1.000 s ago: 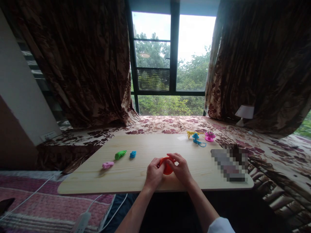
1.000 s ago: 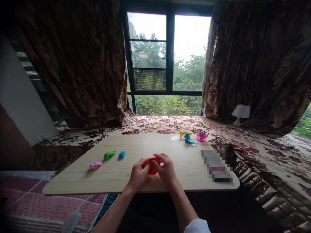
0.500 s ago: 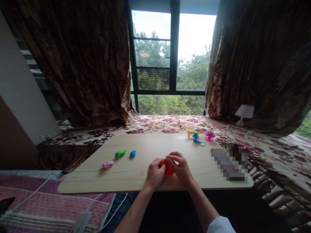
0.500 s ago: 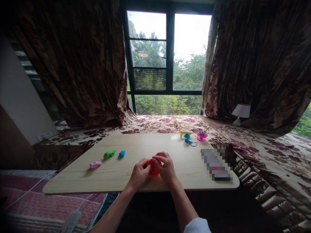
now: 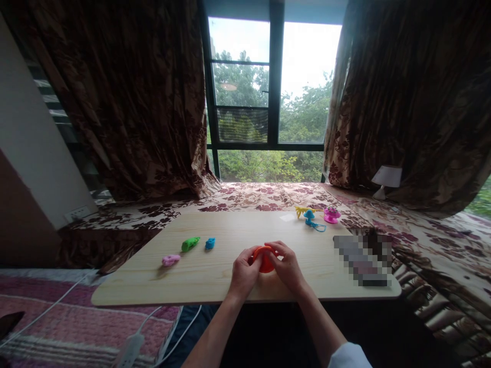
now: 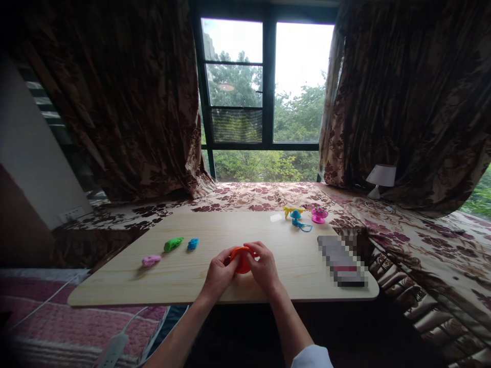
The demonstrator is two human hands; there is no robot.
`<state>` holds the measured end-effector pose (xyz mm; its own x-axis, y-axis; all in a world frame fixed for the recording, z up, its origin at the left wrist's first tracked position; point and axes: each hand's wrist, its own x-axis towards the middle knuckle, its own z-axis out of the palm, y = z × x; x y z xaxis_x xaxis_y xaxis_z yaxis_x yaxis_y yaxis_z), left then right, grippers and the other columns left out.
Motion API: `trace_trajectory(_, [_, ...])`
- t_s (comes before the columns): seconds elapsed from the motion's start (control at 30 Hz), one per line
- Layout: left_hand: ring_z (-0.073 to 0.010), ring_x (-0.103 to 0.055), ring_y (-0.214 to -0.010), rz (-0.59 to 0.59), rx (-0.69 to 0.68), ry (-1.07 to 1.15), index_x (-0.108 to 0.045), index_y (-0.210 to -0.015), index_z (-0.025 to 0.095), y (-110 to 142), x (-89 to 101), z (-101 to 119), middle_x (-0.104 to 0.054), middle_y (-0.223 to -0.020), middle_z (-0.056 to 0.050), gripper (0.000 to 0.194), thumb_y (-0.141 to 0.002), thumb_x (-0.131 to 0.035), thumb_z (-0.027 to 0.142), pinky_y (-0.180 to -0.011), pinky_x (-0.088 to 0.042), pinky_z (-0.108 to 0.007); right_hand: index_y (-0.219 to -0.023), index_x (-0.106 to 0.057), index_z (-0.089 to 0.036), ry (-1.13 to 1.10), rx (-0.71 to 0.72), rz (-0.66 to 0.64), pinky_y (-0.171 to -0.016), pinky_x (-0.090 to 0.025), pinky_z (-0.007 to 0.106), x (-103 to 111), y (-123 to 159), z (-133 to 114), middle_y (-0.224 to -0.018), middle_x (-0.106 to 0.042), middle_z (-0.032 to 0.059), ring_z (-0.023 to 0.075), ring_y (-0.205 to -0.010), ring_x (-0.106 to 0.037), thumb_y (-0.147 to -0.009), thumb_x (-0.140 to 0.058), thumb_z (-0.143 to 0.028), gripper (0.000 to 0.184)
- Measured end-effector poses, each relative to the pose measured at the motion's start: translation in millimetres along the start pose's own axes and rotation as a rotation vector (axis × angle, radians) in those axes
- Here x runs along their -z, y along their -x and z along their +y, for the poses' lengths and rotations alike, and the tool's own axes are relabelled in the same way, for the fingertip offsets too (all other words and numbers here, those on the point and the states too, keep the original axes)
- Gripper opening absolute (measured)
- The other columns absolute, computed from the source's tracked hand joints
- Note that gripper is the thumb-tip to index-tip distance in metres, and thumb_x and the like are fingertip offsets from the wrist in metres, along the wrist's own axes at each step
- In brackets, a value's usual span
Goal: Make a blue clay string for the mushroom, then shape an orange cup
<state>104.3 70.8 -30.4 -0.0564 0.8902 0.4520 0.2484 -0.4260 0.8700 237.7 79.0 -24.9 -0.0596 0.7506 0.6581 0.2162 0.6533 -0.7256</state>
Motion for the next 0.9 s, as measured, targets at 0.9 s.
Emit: trace_trajectory(0.9, [-0.0165, -0.060, -0.080, 0.039, 0.013, 0.008, -0.063, -0.098, 0.019, -0.6, 0.9, 0.0, -0.065, -0.093, -0.006, 0.028, -0.075, -0.055, 0.032, -0.071, -0.048, -0.027, -0.102, -0.064, -0.023, -0.042, -0.028, 0.029, -0.067, -0.052, 0.029, 0.1, -0.8, 2.6, -0.092, -0.062, 0.0045, 0.0170, -0.082, -0.060, -0.079, -0.057, -0.024, 0.024])
